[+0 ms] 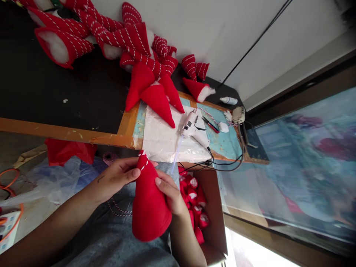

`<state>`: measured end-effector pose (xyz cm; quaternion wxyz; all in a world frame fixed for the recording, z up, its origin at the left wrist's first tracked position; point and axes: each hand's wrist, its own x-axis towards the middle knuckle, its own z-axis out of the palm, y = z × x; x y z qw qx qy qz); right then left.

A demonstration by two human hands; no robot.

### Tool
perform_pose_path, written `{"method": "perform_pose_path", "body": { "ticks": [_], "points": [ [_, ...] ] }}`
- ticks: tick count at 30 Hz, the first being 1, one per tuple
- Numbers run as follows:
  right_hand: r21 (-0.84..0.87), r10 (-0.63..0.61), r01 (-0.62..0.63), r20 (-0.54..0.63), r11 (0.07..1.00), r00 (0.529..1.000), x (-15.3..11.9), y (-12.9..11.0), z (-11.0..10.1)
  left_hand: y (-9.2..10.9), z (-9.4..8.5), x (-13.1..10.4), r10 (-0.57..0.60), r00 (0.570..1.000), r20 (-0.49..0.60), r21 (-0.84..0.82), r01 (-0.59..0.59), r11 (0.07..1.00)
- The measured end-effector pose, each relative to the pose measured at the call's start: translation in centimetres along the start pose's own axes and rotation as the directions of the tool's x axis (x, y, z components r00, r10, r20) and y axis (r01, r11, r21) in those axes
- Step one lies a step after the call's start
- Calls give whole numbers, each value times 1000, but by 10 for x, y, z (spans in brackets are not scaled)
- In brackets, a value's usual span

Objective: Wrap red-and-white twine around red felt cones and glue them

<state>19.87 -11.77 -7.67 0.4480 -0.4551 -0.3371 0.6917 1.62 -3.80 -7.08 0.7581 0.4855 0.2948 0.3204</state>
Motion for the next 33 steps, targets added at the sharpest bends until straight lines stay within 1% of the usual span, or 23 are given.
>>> {"method": "perform_pose_path", "body": {
  "ticks": [1, 2, 3, 4, 6, 8, 9, 10, 13, 14, 16, 18, 20, 22, 24, 25, 26, 28, 31, 33],
  "points": [
    [44, 23, -24, 11, 999, 1000, 0, 0, 0, 0, -1, 0, 5, 1000, 4, 2, -5, 1000],
    [69, 19, -20, 17, 997, 1000, 0, 0, 1, 0, -1, 0, 10, 1000, -5, 6, -10, 1000],
    [68, -10, 9, 19, 998, 1000, 0, 0, 2, 0, -1, 1, 18, 1000, -24, 15, -17, 1000],
    [38, -55, 54, 17, 998, 998, 1, 0, 2, 0, -1, 1, 26, 998, -53, 28, -24, 999],
    [-91, -138, 136, -17, 987, 990, 1, -1, 3, 0, -1, 1, 42, 992, -115, 59, -35, 998],
    [-204, -164, 147, -65, 968, 984, 3, -3, 3, 0, -3, 1, 56, 987, -149, 78, -45, 996],
    [-215, -148, 129, -72, 968, 986, 4, -3, 2, 0, -4, 1, 61, 988, -145, 78, -50, 996],
    [-185, -118, 105, -62, 977, 991, 4, -3, 2, 0, -6, 1, 59, 990, -129, 74, -50, 996],
    [13, -29, 29, 32, 1000, 999, 4, -1, -1, 1, -11, 3, 27, 999, -36, 79, -24, 997],
    [67, -1, -2, 45, 998, 999, 4, 0, -2, 1, -13, 3, 7, 1000, -3, 91, -7, 996],
    [137, 76, -83, 53, 987, 996, 2, 4, -4, 2, -14, 4, -29, 998, 57, 110, 23, 994],
    [180, 135, -146, 73, 973, 988, 2, 6, -5, 1, -14, 4, -41, 995, 89, 110, 32, 993],
    [199, 115, -134, 107, 971, 988, 2, 7, -6, -1, -13, 4, -25, 997, 75, 105, 17, 994],
    [162, 21, -41, 126, 986, 992, 4, 5, -6, -3, -11, 5, 10, 1000, 25, 115, -13, 993],
    [80, -64, 57, 94, 995, 993, 6, 3, -6, -4, -11, 6, 39, 999, -26, 134, -35, 990],
    [38, -82, 79, 72, 996, 994, 7, 2, -5, -4, -12, 6, 45, 998, -37, 142, -39, 989],
    [12, -85, 85, 50, 996, 995, 8, 1, -5, -4, -12, 7, 47, 998, -41, 149, -41, 988],
    [24, -59, 58, 41, 998, 997, 9, 0, -4, -4, -14, 7, 42, 998, -38, 159, -35, 987],
    [126, -5, -5, 78, 992, 997, 10, 2, -4, -4, -17, 8, 27, 999, -23, 153, -23, 988],
    [196, 32, -49, 89, 979, 996, 11, 6, -5, -5, -18, 8, 5, 1000, 20, 118, -8, 993]
  ]
}}
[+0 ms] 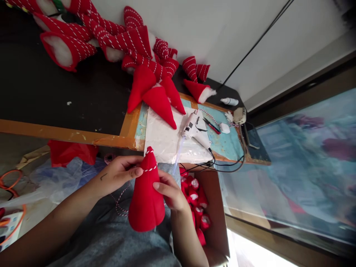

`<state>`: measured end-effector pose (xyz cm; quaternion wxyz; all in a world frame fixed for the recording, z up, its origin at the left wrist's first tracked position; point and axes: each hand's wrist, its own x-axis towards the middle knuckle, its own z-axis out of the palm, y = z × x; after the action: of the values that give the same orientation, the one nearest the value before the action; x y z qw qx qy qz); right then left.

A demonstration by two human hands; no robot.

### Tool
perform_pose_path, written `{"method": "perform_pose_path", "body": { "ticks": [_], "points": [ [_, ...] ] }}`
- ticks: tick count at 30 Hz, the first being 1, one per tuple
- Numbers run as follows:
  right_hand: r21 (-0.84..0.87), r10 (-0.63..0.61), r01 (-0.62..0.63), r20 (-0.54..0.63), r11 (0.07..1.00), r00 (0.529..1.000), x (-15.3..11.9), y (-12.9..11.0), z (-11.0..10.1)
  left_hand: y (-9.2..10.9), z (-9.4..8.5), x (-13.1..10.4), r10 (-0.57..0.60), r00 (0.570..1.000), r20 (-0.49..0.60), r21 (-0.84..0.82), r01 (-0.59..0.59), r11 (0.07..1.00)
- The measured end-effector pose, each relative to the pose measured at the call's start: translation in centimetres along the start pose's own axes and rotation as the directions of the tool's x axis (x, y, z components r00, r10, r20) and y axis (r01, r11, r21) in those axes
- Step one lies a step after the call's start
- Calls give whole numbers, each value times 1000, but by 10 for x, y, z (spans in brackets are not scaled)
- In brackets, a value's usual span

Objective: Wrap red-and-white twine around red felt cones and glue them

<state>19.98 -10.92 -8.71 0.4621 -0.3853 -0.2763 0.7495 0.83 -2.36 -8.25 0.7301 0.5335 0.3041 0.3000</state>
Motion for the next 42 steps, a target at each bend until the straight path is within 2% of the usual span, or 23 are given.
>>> {"method": "perform_pose_path", "body": {
  "ticks": [4, 6, 9, 12, 15, 19, 21, 23, 25, 27, 29, 34, 36, 40, 42],
  "points": [
    [77, 48, -49, 18, 996, 999, 1, 4, -2, 0, 3, 0, -62, 993, 103, -45, 67, 997],
    [17, -3, 2, 23, 1000, 1000, 0, 4, -2, 1, 4, 1, -56, 997, 58, -38, 58, 998],
    [-218, -179, 164, -52, 962, 982, 0, 0, 0, 2, 3, 2, -3, 997, -74, 1, 3, 1000],
    [-350, -230, 183, -96, 919, 968, 1, -3, 3, 3, 0, 2, -2, 994, -110, 23, 4, 1000],
    [-279, -159, 137, -57, 951, 986, 3, 0, 3, 6, -1, 1, -47, 997, -60, -34, 45, 998],
    [-78, -69, 67, -19, 995, 997, 3, 7, 1, 8, 1, 1, -101, 994, 36, -97, 104, 990],
    [-36, -67, 66, -20, 997, 998, 2, 9, 2, 7, 2, 2, -106, 994, 28, -110, 108, 988],
    [-90, -129, 125, -42, 988, 991, 2, 8, 4, 5, 3, 4, -88, 995, -39, -111, 83, 990],
    [-212, -200, 179, -80, 961, 977, 2, 5, 6, 2, 2, 4, -54, 993, -109, -94, 44, 995],
    [-298, -211, 171, -107, 939, 972, 3, 2, 8, 0, 1, 5, -31, 992, -121, -68, 23, 997],
    [-275, -156, 118, -119, 954, 981, 3, 1, 9, -2, 0, 4, -24, 995, -98, -57, 18, 998],
    [-69, 47, -55, -112, 996, 993, 3, 3, 9, -4, 1, 4, -68, 998, 14, -96, 69, 993],
    [-55, 34, -40, -116, 998, 993, 3, 3, 9, -3, 2, 4, -80, 997, 5, -116, 80, 990],
    [-168, -116, 96, -113, 981, 987, 4, 1, 8, 0, 3, 6, -61, 994, -86, -109, 51, 993],
    [-160, -96, 77, -114, 984, 989, 5, 1, 7, 1, 3, 6, -51, 995, -82, -110, 42, 993]
  ]
}}
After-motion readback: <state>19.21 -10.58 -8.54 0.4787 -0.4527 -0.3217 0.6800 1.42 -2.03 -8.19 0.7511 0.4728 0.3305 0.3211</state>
